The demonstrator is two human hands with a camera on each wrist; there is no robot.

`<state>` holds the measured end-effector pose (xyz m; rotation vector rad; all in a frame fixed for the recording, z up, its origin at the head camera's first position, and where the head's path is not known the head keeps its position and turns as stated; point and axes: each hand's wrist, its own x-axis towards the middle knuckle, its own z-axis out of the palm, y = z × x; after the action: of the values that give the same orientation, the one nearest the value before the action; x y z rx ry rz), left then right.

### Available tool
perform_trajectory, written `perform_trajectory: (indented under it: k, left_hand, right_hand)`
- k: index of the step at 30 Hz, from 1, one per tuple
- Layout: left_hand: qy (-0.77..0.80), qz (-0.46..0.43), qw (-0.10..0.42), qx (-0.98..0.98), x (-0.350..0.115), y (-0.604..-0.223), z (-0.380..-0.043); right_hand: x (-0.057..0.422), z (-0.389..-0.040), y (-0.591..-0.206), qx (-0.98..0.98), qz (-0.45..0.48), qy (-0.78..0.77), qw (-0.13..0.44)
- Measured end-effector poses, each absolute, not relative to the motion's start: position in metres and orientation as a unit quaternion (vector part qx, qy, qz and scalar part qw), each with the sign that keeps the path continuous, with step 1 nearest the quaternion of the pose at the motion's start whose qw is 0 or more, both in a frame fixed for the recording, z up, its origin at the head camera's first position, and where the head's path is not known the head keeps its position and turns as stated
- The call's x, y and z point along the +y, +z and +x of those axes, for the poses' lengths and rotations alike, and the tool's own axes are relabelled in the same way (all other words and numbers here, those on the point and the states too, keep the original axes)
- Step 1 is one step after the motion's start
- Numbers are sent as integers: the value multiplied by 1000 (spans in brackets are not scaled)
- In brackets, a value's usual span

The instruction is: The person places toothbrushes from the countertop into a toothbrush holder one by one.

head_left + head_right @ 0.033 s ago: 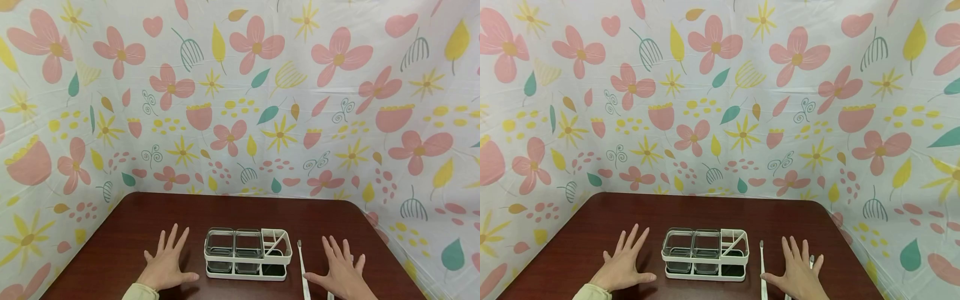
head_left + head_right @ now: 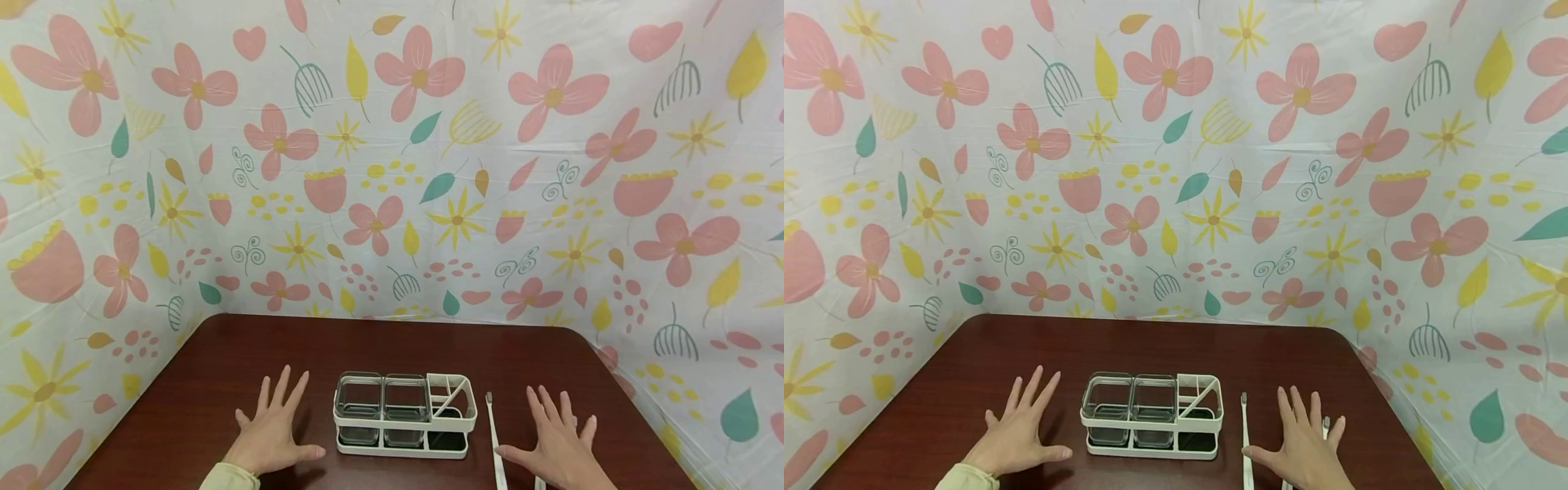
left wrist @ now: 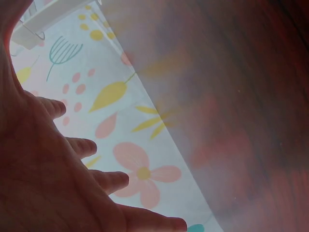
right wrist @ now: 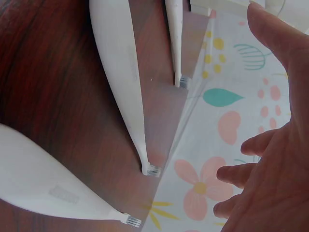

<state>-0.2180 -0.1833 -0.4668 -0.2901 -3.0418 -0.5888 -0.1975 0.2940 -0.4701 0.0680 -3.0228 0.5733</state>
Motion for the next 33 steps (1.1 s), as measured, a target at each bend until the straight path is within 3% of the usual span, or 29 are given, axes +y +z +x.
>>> perform_trajectory:
  k: [15, 33]
  left_hand:
    - [-201, -94, 16, -975, -178, -465, -220]
    - [-271, -104, 41, -956, -168, -465, -218]
  right_hand:
    - [291, -193, -462, -979, 41, 183, 85]
    - [289, -199, -453, -982, 46, 176, 48]
